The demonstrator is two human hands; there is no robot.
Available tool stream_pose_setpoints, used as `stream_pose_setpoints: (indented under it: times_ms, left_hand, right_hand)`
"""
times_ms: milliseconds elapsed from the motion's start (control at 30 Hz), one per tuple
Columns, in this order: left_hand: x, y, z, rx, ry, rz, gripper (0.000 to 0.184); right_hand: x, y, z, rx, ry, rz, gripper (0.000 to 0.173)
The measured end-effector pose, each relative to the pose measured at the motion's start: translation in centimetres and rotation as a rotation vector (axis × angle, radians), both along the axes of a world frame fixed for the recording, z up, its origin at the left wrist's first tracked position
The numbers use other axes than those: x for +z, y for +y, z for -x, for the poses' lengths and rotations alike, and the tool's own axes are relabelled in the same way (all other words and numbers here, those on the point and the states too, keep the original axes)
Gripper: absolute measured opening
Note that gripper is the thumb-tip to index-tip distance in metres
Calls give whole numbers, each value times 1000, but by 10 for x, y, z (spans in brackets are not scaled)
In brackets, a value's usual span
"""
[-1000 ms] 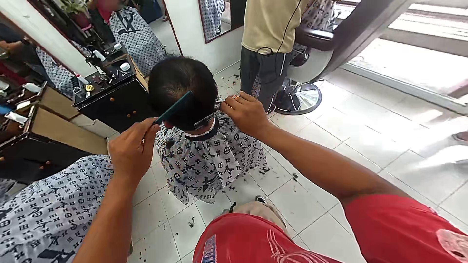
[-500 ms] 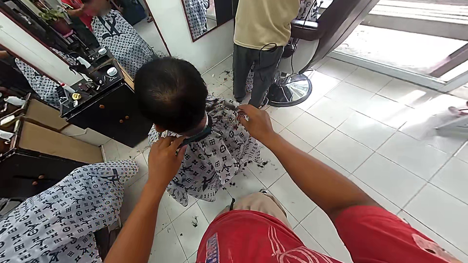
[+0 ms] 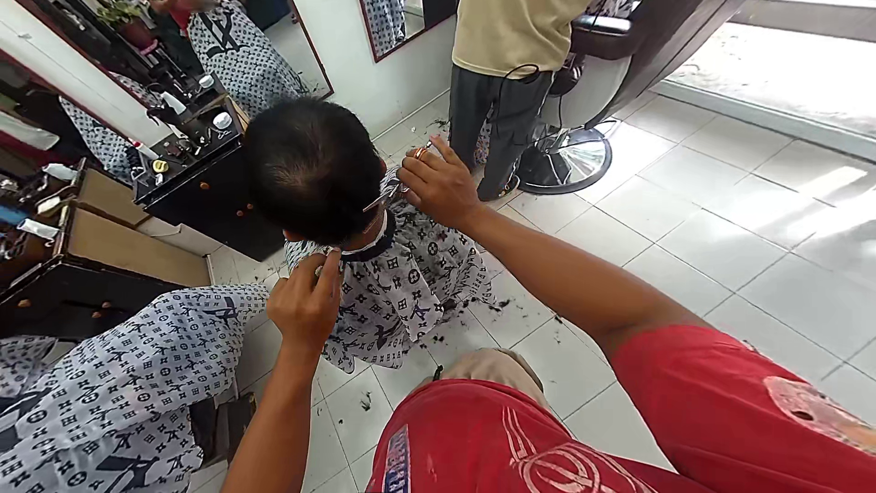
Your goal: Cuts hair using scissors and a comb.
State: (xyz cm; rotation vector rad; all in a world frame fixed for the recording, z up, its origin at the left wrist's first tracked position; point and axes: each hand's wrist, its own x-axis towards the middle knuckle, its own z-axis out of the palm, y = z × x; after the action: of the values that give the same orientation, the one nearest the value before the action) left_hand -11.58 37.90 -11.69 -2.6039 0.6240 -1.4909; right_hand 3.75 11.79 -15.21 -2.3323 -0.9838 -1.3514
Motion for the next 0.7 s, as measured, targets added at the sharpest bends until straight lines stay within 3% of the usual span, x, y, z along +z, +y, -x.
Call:
stream_pose_setpoints:
  times_ms: [200, 333, 467, 567, 700]
  left_hand:
    - [4, -6, 4, 18, 17, -45, 18]
    - [0, 6, 3, -62, 241, -106, 20]
    - [15, 25, 3, -33, 482, 132, 20]
    - [46, 22, 2, -52, 411, 164, 22]
    - [67, 16, 3, -81, 235, -66, 18]
  right_hand:
    - [-6, -10, 1, 131, 105, -64, 18]
    - [1, -31, 34, 106, 261, -126, 20]
    - [5, -36, 44, 2, 376, 0, 19]
    - [5, -34, 43, -31, 385, 41, 27]
    - [18, -12, 47, -23, 312, 15, 27]
